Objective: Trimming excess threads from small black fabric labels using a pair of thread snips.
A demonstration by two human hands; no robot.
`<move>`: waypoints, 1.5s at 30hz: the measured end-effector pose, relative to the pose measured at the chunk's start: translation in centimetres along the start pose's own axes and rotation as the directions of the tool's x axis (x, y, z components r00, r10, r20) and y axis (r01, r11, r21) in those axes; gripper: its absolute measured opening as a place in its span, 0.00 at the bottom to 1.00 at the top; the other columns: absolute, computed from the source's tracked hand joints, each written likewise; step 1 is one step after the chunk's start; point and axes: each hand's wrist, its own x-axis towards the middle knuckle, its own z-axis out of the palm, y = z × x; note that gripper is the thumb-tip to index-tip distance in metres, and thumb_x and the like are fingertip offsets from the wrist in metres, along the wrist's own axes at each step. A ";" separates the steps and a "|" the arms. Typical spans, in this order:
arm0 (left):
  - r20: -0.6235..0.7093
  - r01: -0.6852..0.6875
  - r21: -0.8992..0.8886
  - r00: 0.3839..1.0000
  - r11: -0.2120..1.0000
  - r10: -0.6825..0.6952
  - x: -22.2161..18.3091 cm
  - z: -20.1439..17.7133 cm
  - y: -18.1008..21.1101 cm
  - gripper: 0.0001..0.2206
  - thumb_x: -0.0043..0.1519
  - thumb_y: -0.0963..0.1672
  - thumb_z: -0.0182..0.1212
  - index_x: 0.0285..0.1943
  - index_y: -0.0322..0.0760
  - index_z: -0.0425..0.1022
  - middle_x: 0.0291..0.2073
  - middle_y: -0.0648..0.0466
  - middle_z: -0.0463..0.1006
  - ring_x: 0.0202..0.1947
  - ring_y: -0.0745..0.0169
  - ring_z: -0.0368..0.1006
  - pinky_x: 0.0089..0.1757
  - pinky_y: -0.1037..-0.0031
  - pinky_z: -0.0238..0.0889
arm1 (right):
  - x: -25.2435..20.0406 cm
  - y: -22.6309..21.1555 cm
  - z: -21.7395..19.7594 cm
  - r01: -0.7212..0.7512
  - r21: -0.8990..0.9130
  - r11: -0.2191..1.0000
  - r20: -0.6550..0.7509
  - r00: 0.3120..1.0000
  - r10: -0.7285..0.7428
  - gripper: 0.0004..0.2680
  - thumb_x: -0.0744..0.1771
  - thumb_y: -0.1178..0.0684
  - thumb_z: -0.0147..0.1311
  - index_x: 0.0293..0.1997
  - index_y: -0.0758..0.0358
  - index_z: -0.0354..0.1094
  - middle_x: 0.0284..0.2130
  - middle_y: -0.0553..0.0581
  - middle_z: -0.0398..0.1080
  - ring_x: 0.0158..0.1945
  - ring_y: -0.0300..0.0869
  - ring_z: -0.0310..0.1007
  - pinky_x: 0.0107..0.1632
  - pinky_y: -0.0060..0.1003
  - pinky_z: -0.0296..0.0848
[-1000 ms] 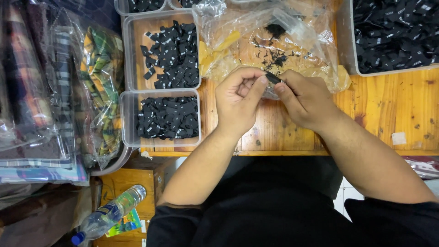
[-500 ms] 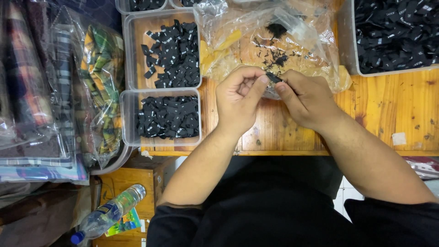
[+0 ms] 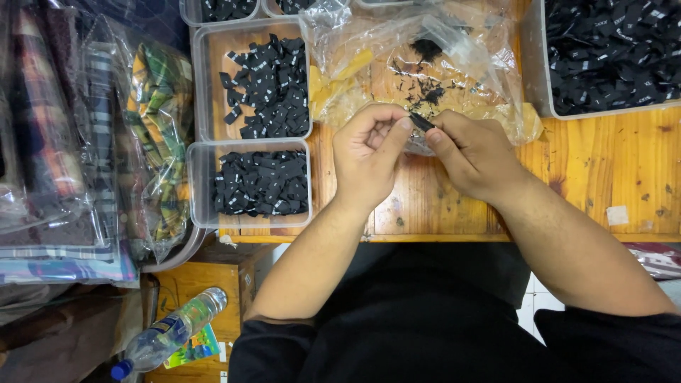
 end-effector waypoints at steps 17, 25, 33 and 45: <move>-0.006 0.017 0.027 1.000 1.000 -0.017 -0.3 0.0 0.0 0.02 0.64 0.36 0.63 0.44 0.28 0.78 0.31 0.55 0.73 0.35 0.77 0.72 0.38 0.82 0.71 | 0.2 -0.2 0.1 0.036 -0.009 0.999 -0.030 0.999 -0.036 0.10 0.74 0.53 0.47 0.36 0.59 0.72 0.13 0.61 0.65 0.25 0.59 0.74 0.30 0.43 0.71; 0.000 0.019 0.068 1.000 0.997 -0.020 -0.2 0.1 -0.2 0.08 0.65 0.35 0.63 0.51 0.29 0.79 0.37 0.53 0.78 0.41 0.75 0.77 0.43 0.81 0.75 | 0.7 -1.0 0.0 0.078 0.069 0.995 -0.155 0.986 -0.066 0.08 0.74 0.55 0.47 0.41 0.60 0.75 0.12 0.58 0.61 0.20 0.48 0.64 0.28 0.39 0.65; 0.119 -0.048 0.228 0.993 0.972 0.021 -0.3 0.6 -0.1 0.19 0.63 0.35 0.66 0.64 0.34 0.73 0.38 0.49 0.81 0.38 0.72 0.77 0.40 0.81 0.76 | 1.4 -2.3 -0.6 0.280 0.061 0.958 -0.289 0.924 -0.252 0.07 0.68 0.66 0.60 0.49 0.68 0.76 0.26 0.64 0.73 0.31 0.55 0.76 0.35 0.41 0.72; 0.061 0.018 0.144 0.998 0.989 -0.027 0.2 0.5 -0.5 0.19 0.62 0.35 0.67 0.63 0.33 0.73 0.37 0.51 0.81 0.36 0.75 0.76 0.38 0.85 0.75 | 1.1 -1.7 -0.5 0.196 0.029 0.980 -0.298 0.938 -0.179 0.02 0.67 0.63 0.63 0.39 0.64 0.79 0.13 0.59 0.62 0.19 0.47 0.68 0.24 0.35 0.63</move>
